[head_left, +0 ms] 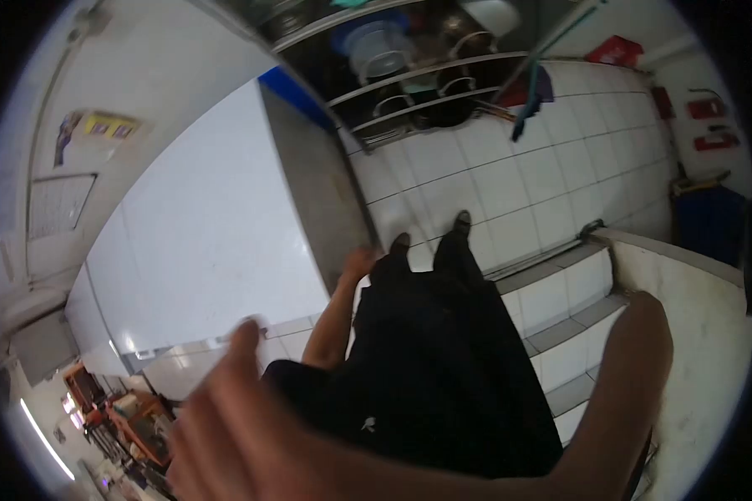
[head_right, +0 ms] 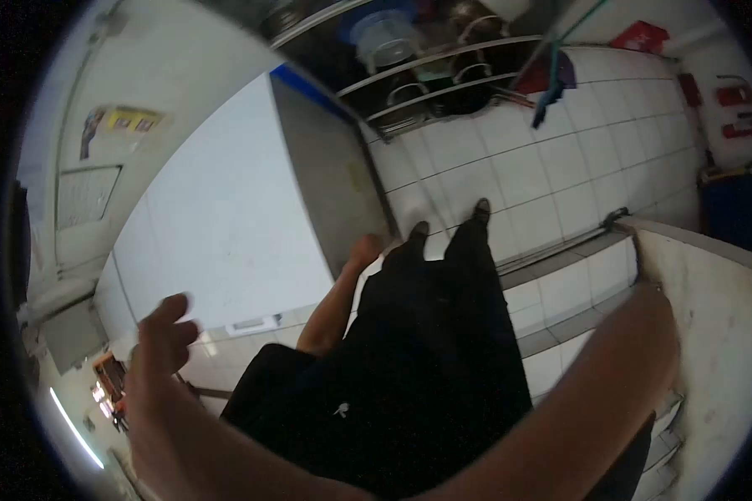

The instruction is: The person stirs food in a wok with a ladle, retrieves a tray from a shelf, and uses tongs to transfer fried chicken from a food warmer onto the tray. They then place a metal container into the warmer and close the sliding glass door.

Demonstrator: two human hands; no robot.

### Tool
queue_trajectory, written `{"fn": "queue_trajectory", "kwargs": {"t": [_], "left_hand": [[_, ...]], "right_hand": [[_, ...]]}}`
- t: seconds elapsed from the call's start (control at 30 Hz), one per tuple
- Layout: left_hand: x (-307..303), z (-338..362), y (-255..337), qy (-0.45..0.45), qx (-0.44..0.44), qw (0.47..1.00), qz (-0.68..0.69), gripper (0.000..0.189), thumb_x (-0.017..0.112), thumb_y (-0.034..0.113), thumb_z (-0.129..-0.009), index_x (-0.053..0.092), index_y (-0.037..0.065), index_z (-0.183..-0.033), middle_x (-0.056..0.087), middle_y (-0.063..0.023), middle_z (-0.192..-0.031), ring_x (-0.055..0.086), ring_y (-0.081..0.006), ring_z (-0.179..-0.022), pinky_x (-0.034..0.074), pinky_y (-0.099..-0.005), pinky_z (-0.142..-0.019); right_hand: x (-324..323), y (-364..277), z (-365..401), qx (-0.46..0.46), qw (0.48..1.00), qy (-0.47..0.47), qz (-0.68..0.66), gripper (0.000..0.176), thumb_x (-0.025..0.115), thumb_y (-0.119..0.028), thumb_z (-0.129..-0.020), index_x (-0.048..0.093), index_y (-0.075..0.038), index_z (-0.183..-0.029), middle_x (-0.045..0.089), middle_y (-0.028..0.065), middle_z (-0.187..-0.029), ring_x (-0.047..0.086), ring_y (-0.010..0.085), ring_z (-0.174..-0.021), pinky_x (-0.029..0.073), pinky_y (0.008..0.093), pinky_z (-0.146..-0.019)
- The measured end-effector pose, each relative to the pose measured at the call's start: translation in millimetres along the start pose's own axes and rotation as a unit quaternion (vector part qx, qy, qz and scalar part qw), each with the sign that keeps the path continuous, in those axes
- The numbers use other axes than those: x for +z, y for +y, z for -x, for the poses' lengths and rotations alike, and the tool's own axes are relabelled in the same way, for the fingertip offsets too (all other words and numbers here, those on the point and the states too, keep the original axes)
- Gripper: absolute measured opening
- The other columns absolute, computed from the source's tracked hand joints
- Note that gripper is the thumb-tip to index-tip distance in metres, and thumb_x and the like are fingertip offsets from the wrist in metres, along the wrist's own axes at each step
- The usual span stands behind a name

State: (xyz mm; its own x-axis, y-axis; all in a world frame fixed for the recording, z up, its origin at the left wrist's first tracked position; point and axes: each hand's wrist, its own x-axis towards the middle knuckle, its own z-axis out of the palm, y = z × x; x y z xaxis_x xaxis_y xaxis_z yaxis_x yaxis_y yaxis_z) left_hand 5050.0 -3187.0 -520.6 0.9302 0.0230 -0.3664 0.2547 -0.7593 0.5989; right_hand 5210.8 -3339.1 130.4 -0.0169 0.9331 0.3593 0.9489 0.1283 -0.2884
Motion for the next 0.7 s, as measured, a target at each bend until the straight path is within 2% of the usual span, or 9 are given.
{"fn": "queue_trajectory", "kwargs": {"t": [0.03,0.1,0.17,0.23,0.27,0.43,0.53,0.63,0.7], "left_hand": [[5,8,3,-0.053,0.004,0.992,-0.117,0.037,0.051,0.041,-0.08,0.067,0.007,-0.087,0.064,-0.0212,-0.088,0.061,-0.0381,-0.084,0.049,-0.0459,-0.073],[27,29,20,0.019,-0.32,0.933,0.164,0.034,0.049,0.037,-0.082,0.068,0.01,-0.088,0.064,-0.0218,-0.09,0.062,-0.0368,-0.087,0.049,-0.0442,-0.077],[40,41,33,0.018,-0.401,0.907,0.126,0.028,0.049,0.031,-0.082,0.068,0.014,-0.092,0.065,-0.0207,-0.092,0.062,-0.0348,-0.091,0.049,-0.0423,-0.08],[24,43,86,0.029,-0.401,0.896,0.189,0.034,0.056,0.03,-0.081,0.063,0.002,-0.099,0.067,-0.0139,-0.08,0.064,-0.0186,-0.06,0.051,-0.0314,-0.054],[21,41,104,0.033,-0.349,0.915,0.2,0.034,0.055,0.029,-0.082,0.063,0.002,-0.102,0.068,-0.014,-0.081,0.065,-0.0183,-0.061,0.051,-0.03,-0.054],[10,8,182,0.052,-0.357,0.872,0.33,0.035,0.051,0.032,-0.09,0.061,0.004,-0.108,0.067,-0.0142,-0.092,0.065,-0.0211,-0.078,0.051,-0.0323,-0.069],[17,-3,199,0.074,-0.35,0.919,0.165,0.032,0.053,0.032,-0.087,0.063,0.006,-0.103,0.066,-0.0134,-0.093,0.065,-0.0239,-0.08,0.05,-0.0358,-0.074],[18,-10,192,0.021,-0.402,0.865,0.3,0.034,0.051,0.032,-0.089,0.06,0.004,-0.106,0.066,-0.0117,-0.087,0.064,-0.0176,-0.068,0.049,-0.0296,-0.057],[20,-5,183,0.066,-0.362,0.872,0.324,0.035,0.05,0.033,-0.091,0.059,0.004,-0.108,0.065,-0.0103,-0.083,0.061,-0.0141,-0.063,0.047,-0.0266,-0.051]], "right_hand": [[-5,9,9,-0.016,1.0,-0.001,-0.012,0.025,0.061,-0.029,-0.084,0.064,-0.005,-0.087,0.061,0.005,-0.074,0.058,0.019,-0.079,0.046,0.0411,-0.082],[-10,30,28,-0.007,0.994,0.096,-0.046,0.023,0.061,-0.027,-0.084,0.064,-0.004,-0.082,0.061,0.0065,-0.072,0.059,0.0199,-0.076,0.046,0.0427,-0.081],[-32,71,44,-0.031,0.987,0.147,-0.049,0.023,0.061,-0.026,-0.084,0.063,-0.004,-0.076,0.061,0.008,-0.07,0.059,0.0206,-0.072,0.047,0.0446,-0.08],[-65,108,67,-0.074,0.99,0.004,-0.119,0.025,0.061,-0.027,-0.083,0.061,-0.003,-0.075,0.06,0.0086,-0.07,0.059,0.0206,-0.07,0.047,0.045,-0.079],[-69,116,73,-0.097,0.99,-0.013,-0.1,0.025,0.061,-0.027,-0.083,0.061,-0.003,-0.076,0.061,0.0088,-0.072,0.059,0.0205,-0.071,0.047,0.0447,-0.079],[-83,142,95,-0.135,0.989,-0.033,-0.05,0.027,0.061,-0.029,-0.083,0.058,-0.003,-0.085,0.062,0.0097,-0.078,0.06,0.0201,-0.076,0.049,0.0434,-0.077],[-94,149,109,-0.143,0.988,-0.041,-0.037,0.029,0.061,-0.03,-0.083,0.057,-0.002,-0.09,0.062,0.0102,-0.082,0.061,0.0198,-0.079,0.05,0.0426,-0.076],[-101,156,111,-0.175,0.981,-0.073,-0.031,0.033,0.061,-0.032,-0.083,0.055,-0.002,-0.096,0.063,0.0108,-0.086,0.061,0.0196,-0.081,0.05,0.0418,-0.075],[-108,157,120,-0.175,0.98,-0.083,-0.038,0.035,0.061,-0.032,-0.083,0.054,-0.002,-0.099,0.064,0.0111,-0.089,0.062,0.0194,-0.083,0.051,0.0413,-0.075]]}}
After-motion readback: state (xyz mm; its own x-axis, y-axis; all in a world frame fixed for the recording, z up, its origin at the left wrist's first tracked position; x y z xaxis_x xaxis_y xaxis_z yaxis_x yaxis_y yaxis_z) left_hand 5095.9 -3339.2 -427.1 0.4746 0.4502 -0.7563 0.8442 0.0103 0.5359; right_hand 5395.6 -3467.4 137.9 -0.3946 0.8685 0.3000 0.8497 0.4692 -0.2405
